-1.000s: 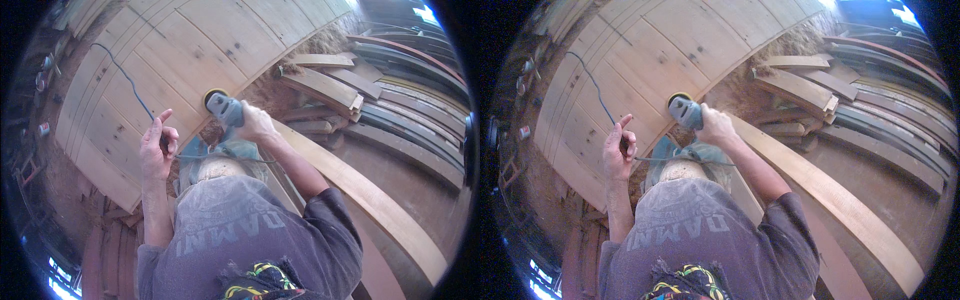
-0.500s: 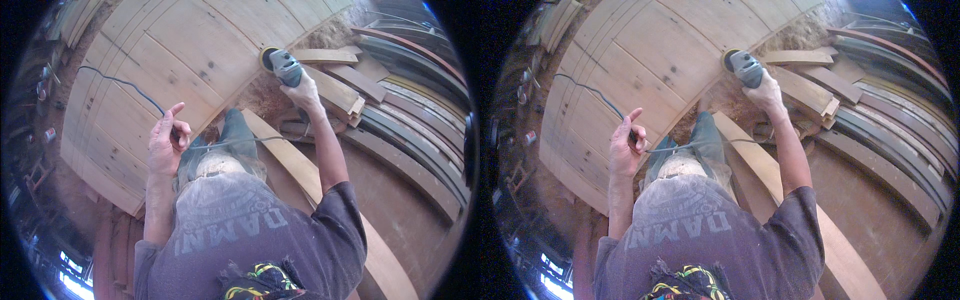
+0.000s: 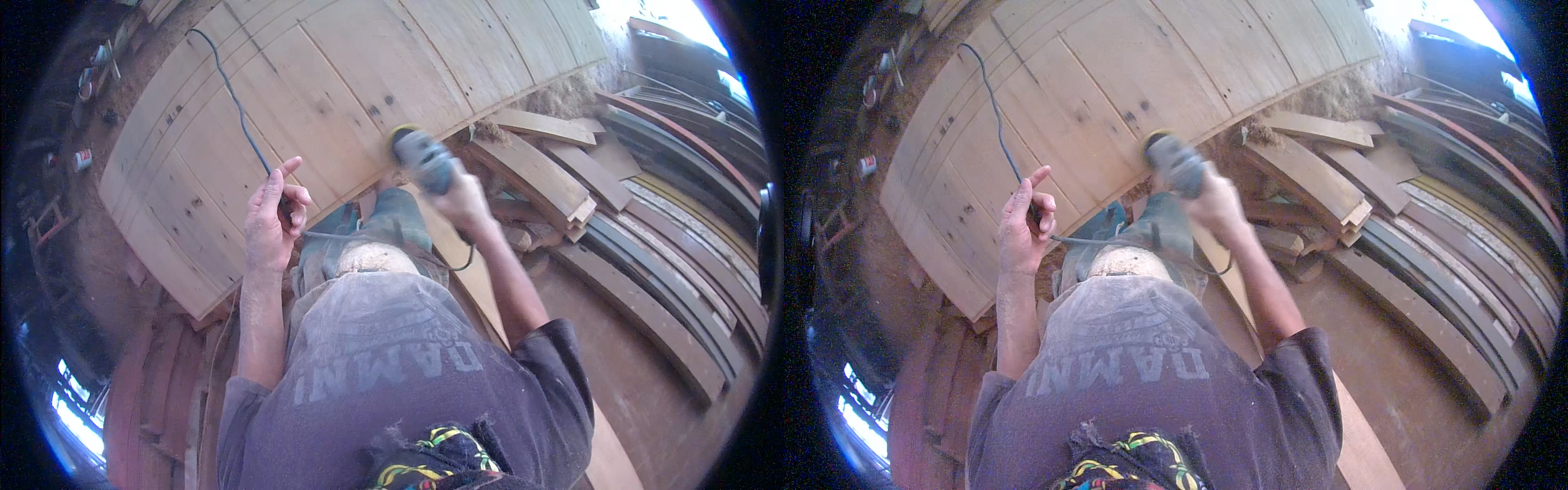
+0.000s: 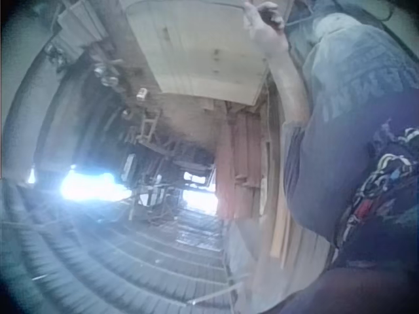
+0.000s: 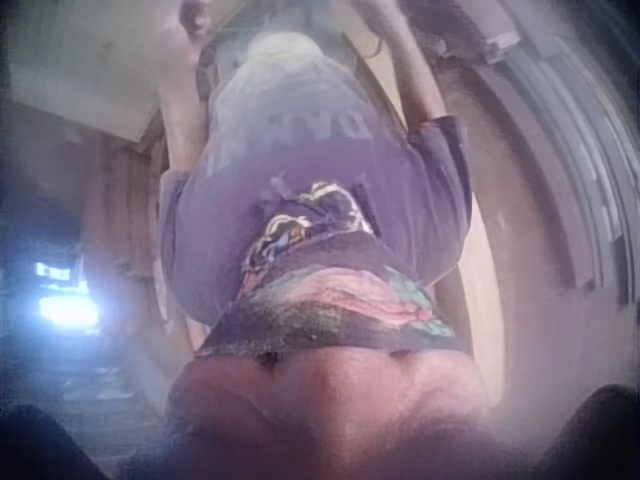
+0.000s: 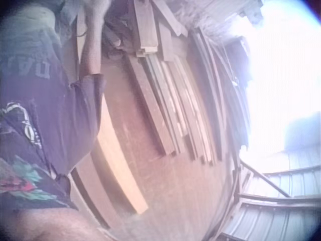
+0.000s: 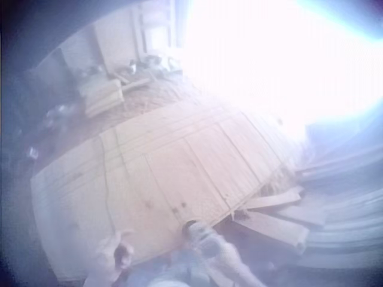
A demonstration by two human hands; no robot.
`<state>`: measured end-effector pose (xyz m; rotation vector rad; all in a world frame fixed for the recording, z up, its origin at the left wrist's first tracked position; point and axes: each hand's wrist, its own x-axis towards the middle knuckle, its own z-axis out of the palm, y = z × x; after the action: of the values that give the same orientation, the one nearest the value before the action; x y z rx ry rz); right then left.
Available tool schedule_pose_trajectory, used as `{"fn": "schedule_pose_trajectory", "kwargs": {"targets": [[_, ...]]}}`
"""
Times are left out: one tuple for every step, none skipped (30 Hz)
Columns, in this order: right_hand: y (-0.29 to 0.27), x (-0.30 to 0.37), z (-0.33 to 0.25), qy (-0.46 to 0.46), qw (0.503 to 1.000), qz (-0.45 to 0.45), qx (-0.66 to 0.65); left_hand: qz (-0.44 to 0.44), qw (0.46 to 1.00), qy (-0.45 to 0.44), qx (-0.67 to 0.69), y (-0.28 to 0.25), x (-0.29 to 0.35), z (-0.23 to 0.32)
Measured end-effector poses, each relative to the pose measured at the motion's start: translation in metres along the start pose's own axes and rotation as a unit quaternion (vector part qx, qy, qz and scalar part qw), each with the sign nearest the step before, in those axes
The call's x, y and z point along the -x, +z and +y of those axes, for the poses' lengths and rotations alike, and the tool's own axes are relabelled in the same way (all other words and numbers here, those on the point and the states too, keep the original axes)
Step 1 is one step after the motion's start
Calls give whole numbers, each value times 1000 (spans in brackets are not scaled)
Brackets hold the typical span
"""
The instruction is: The person uses an orbital sander to smooth the surface of a large wooden board. They move the sander across the board in overlapping passes while holding the power cord with the other hand. The board remains stationary on a workbench throughout the clip.
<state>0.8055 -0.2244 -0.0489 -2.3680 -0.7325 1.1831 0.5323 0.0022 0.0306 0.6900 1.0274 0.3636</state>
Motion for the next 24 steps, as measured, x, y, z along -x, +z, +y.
{"fn": "schedule_pose_trajectory", "kwargs": {"targets": [[15,9,-28,-15,997,-55,56,1,1000,2,0,-6,1,1],[39,17,-42,-62,991,-67,96,0,1000,3,1,-10,2,1],[63,22,-53,-108,982,-80,133,-2,1000,7,1,-13,3,5],[82,26,-63,-121,979,-97,133,-3,1000,12,3,-15,5,9],[95,28,-71,-133,976,-114,132,-5,1000,16,5,-19,6,11],[102,29,-77,-136,974,-121,134,-8,1000,17,7,-26,7,11],[102,28,-79,-123,976,-108,141,-11,1000,18,8,-35,7,12],[100,23,-80,-110,978,-95,148,-14,1000,18,8,-43,7,13],[97,21,-81,-95,980,-83,153,-13,1000,16,7,-48,7,11],[86,19,-82,-74,983,-71,152,-12,1000,14,4,-52,8,12],[81,16,-74,-58,986,-36,150,-11,1000,13,0,-53,8,13],[71,10,-66,-51,987,-31,152,-14,1000,7,-3,-53,6,13],[60,6,-61,-47,987,-30,154,-13,1000,0,-6,-49,7,13],[50,4,-58,-38,986,-22,159,-12,1000,-6,-8,-45,7,13],[42,2,-53,-32,987,-17,155,-14,1000,-9,-4,-39,6,13],[33,-1,-47,-26,988,-11,152,-16,1000,-13,0,-31,5,12],[25,-4,-40,-21,989,-6,148,-17,1000,-16,5,-24,2,12],[18,-8,-37,-10,990,0,143,-18,1000,-14,12,-17,0,10],[10,-11,-32,-6,990,7,141,-19,1000,-12,19,-11,-4,7],[0,-14,-28,-2,990,14,138,-21,999,-11,26,-3,-8,3],[-9,-16,-26,4,991,20,133,-21,999,-13,32,5,-11,1],[-21,-18,-23,5,991,21,132,-21,999,-15,39,13,-13,-3],[-32,-22,-22,8,992,25,122,-21,999,-17,45,22,-16,-4],[-45,-24,-24,15,993,30,112,-27,999,-20,36,30,-20,-5]]}}
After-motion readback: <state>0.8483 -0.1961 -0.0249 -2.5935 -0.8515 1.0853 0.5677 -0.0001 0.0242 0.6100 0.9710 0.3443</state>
